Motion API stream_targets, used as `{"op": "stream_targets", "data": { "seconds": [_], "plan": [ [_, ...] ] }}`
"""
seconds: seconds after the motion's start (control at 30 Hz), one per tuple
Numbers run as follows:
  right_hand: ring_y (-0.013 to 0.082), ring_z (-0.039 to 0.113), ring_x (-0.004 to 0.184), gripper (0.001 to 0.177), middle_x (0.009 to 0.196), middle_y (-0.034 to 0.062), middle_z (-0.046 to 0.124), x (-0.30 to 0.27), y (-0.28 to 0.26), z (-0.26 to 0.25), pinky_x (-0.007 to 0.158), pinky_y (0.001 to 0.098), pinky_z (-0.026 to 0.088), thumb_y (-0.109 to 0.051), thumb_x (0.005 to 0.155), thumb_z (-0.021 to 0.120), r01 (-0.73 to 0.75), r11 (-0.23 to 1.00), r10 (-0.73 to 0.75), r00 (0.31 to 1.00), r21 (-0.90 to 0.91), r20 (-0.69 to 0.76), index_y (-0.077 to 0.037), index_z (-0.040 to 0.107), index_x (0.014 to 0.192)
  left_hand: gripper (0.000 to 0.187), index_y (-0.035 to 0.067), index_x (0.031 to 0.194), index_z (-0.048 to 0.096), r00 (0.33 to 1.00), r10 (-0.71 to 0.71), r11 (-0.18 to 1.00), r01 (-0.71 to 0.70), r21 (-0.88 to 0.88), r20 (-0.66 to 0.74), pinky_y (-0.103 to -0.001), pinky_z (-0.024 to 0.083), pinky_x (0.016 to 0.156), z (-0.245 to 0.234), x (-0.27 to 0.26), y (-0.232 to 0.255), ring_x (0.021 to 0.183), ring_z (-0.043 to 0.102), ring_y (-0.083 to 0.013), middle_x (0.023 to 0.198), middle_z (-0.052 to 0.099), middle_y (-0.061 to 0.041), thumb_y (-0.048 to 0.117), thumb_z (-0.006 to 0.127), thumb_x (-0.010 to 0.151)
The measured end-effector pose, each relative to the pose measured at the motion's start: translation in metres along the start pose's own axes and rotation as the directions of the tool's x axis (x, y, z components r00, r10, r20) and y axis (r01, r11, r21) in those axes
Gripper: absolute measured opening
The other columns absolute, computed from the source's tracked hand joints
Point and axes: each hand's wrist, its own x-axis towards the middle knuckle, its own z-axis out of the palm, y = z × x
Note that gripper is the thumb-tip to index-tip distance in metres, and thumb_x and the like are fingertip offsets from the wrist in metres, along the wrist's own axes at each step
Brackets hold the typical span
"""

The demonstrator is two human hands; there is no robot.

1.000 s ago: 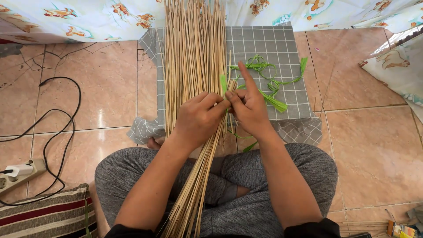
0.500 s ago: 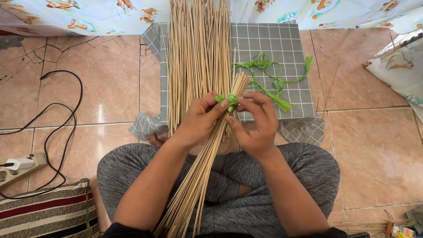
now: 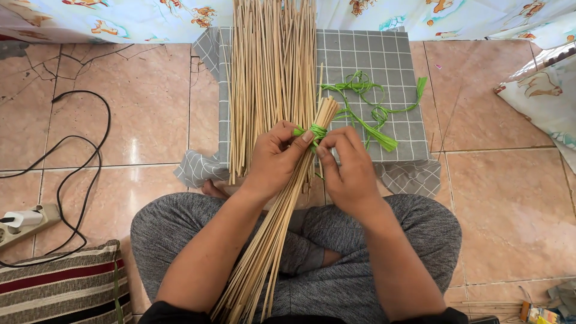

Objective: Gathering thin bamboo sticks into bundles and tying them securely with green plastic strips.

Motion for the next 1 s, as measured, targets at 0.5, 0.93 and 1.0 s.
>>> {"op": "stream_targets", "data": {
  "seconds": [0.5,0.93,1.0],
  "plan": [
    [0.0307,0.064,0.064,0.027,0.059,0.0032,0.053,0.009,0.022,-0.039,0.077,0.0387,0.045,-0.018,0.100,0.051,-0.008,0.974,0.116,0.878,-0.228,0.464,-0.012,0.058,0.075,0.023,0.000,0.091,0.075,0.974,0.162,0.967,-0.125,0.221,-0.158,-0.030,0.064,0.065,0.000,0.015,-0.003,0.082,0.072,-0.0199,0.091,0.054,-0.007,0.018,0.066,0.102],
    [0.0327,0.061,0.112,0.031,0.105,0.0098,0.067,-0.006,-0.014,-0.007,0.099,0.0473,0.040,0.004,0.085,0.060,0.353,0.805,-0.357,0.930,-0.477,0.086,-0.018,0.079,0.097,0.022,0.005,0.089,0.077,0.987,0.068,0.945,-0.017,0.326,-0.145,-0.036,0.065,0.059,-0.006,0.015,-0.018,0.078,0.076,-0.0289,0.087,0.060,-0.009,0.023,0.070,0.099],
    [0.0392,0.057,0.129,0.020,0.121,0.0113,0.064,-0.003,-0.005,0.010,0.106,0.0555,0.042,-0.003,0.093,0.067,0.403,0.773,-0.425,0.902,-0.489,0.072,-0.017,0.069,0.106,0.020,0.005,0.092,0.079,0.992,-0.054,0.973,0.078,0.217,-0.115,-0.036,0.064,0.062,-0.004,0.012,-0.007,0.081,0.076,-0.0277,0.087,0.066,-0.014,0.021,0.071,0.098]
  ]
}}
